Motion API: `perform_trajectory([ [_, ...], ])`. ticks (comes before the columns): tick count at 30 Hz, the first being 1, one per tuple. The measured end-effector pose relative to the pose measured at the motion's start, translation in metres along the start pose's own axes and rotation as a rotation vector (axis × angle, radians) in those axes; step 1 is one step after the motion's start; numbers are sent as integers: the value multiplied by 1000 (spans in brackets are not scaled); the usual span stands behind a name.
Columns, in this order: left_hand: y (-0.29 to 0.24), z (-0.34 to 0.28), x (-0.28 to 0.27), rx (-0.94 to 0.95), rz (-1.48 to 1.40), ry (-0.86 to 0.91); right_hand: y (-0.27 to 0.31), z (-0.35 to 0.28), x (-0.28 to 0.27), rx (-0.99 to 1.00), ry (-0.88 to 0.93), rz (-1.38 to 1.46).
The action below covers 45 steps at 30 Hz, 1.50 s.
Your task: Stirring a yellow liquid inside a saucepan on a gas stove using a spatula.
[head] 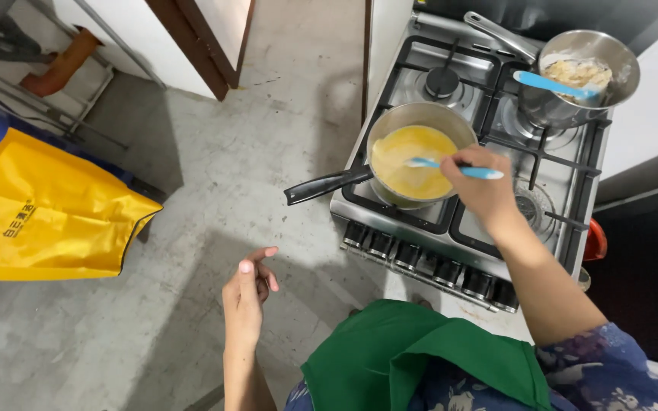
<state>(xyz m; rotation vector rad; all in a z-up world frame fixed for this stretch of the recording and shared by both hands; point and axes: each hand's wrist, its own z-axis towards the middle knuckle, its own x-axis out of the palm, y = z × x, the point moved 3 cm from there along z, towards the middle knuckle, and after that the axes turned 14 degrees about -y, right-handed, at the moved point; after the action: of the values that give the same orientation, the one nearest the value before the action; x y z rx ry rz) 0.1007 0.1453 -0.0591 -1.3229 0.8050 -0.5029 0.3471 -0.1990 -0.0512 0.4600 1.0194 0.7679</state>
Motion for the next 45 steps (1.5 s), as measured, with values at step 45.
perform_trajectory([
  [45, -8, -197, 77, 0, -283, -640, -74, 56, 28, -353, 138, 196],
])
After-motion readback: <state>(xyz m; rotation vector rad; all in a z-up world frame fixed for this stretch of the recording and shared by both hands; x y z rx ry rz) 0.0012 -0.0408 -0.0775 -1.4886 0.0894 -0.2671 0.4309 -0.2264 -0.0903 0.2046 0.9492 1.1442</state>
